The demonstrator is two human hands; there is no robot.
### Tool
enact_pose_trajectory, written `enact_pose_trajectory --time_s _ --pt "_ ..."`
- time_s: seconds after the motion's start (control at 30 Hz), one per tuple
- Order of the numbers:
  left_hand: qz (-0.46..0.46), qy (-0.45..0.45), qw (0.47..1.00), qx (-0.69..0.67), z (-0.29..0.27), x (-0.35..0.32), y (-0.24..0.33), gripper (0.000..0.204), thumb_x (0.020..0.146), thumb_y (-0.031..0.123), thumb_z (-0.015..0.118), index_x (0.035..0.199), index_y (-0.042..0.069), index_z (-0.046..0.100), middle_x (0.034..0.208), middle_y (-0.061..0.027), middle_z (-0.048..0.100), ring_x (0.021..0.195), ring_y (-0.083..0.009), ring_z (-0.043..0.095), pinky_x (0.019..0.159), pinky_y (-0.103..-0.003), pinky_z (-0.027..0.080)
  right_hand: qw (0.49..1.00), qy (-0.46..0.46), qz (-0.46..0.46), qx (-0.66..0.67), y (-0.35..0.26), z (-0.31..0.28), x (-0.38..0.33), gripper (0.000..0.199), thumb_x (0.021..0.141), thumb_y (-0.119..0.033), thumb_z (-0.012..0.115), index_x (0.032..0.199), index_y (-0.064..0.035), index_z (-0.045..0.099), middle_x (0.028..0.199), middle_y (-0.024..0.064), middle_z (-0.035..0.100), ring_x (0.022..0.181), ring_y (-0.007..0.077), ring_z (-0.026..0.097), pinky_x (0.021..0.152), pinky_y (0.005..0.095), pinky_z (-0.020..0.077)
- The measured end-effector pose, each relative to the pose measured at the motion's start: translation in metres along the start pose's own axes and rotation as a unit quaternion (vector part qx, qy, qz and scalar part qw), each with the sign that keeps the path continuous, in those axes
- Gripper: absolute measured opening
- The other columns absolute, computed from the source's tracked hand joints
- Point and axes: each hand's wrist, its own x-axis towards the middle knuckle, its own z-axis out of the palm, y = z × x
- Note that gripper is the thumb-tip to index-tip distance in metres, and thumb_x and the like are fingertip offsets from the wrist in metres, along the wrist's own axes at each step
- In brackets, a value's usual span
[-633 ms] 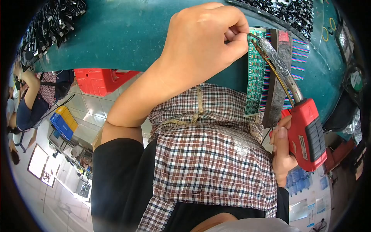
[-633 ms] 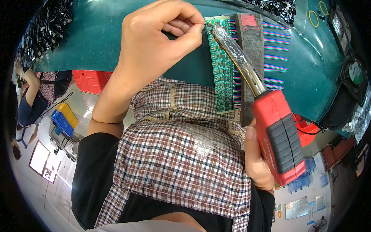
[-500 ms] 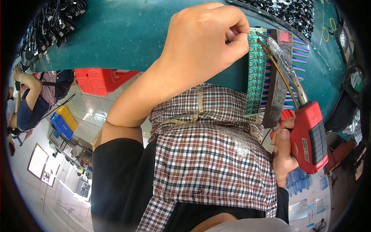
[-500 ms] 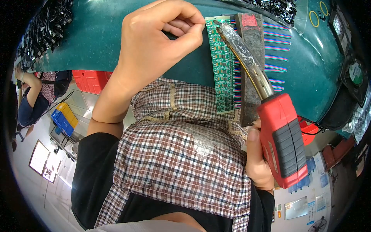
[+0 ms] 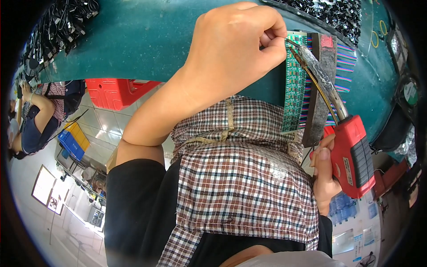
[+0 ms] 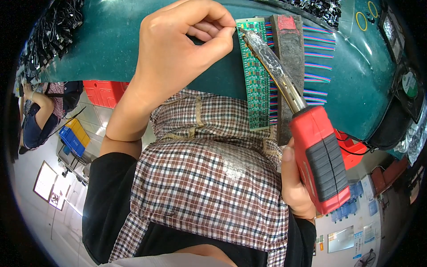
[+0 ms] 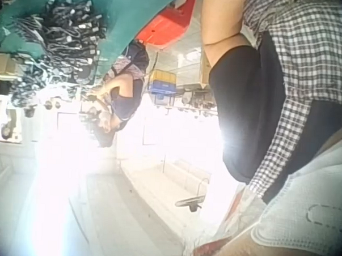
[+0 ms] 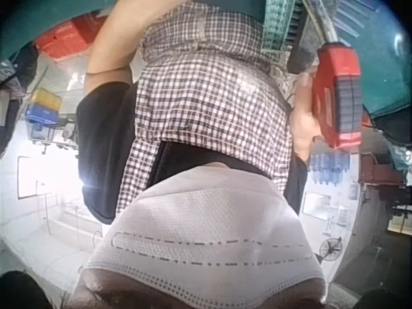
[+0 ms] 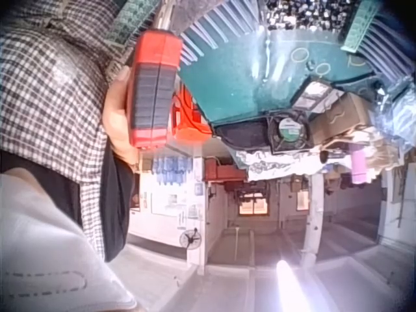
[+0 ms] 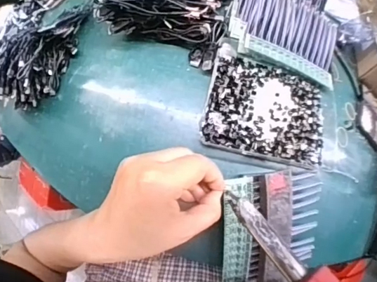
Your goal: The person solders cables to a circuit board strip using a soldering gun, then places electronic components from a tray onto another circuit board strip and solders them with the soldering gun.
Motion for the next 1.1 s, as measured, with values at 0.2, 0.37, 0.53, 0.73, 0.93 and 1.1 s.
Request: enact_pose_trajectory --time_s 0.2,0.37,0.53,0.73,0.93,1.1 --pt "0.001 0.001 1.0 0.007 -0.002 0.0 0.0 0.008 0.08 0.002 0.074 0.084 0.001 0.067 0.075 -0.0089 0.066 0.062 -0.0141 0.069 0.057 -0.025 0.055 0.999 0.03 -0.001 0.019 0.005 0.002 -0.004 0.006 0.093 -0.002 0.055 0.096 0.0005 0.051 0.082 0.0071 0.051 0.052 0.0074 0.04 0.052 0.0256 0.0385" --pt "0.0 0.008 1.0 0.001 -0.001 -0.001 0.005 0.009 0.079 0.003 0.075 0.085 0.002 0.068 0.074 -0.0088 0.065 0.062 -0.0153 0.069 0.056 -0.026 0.054 0.999 0.029 0.018 0.043 -0.001 0.003 -0.003 0.009 0.094 -0.002 0.054 0.101 0.0028 0.052 0.082 0.007 0.051 0.051 0.0071 0.038 0.052 0.0258 0.0382" --pt "-0.339 -0.139 0.93 0.023 -0.013 0.004 0.031 0.009 0.078 0.002 0.075 0.087 0.001 0.072 0.08 -0.0042 0.07 0.072 -0.0098 0.071 0.066 -0.021 0.056 0.996 0.058 0.004 0.068 0.004 0.003 -0.003 0.01 0.094 -0.001 0.052 0.103 0.0044 0.052 0.081 0.0074 0.051 0.049 0.0065 0.038 0.051 0.0259 0.0382" --pt "-0.26 -0.174 0.939 0.143 -0.024 0.047 0.027 0.007 0.08 0.002 0.077 0.086 0.001 0.072 0.08 -0.0029 0.07 0.07 -0.0079 0.069 0.064 -0.019 0.052 0.988 0.107 -0.039 0.108 0.005 0.002 0.0 0.006 0.095 -0.003 0.05 0.094 0.0025 0.047 0.082 0.0087 0.048 0.046 0.0067 0.035 0.048 0.0258 0.0378" --pt "-0.183 -0.174 0.954 0.159 0.014 0.077 -0.022 0.01 0.084 0.013 0.063 0.081 0.004 0.068 0.08 -0.0162 0.068 0.079 -0.0379 0.067 0.072 -0.048 0.052 0.967 0.14 -0.046 0.21 0.002 0.004 -0.001 0.009 0.095 -0.006 0.05 0.09 0.0001 0.045 0.083 0.0088 0.048 0.046 0.0066 0.034 0.048 0.0256 0.0368" --pt "-0.13 -0.194 0.953 0.192 0.04 0.081 -0.045 0.011 0.082 0.012 0.062 0.078 0.004 0.069 0.079 -0.019 0.067 0.078 -0.0388 0.067 0.072 -0.05 0.053 0.965 0.159 -0.016 0.208 0.005 0.003 -0.005 0.012 0.095 -0.01 0.05 0.089 -0.0008 0.046 0.08 0.0064 0.046 0.046 0.0061 0.032 0.048 0.0251 0.0354"
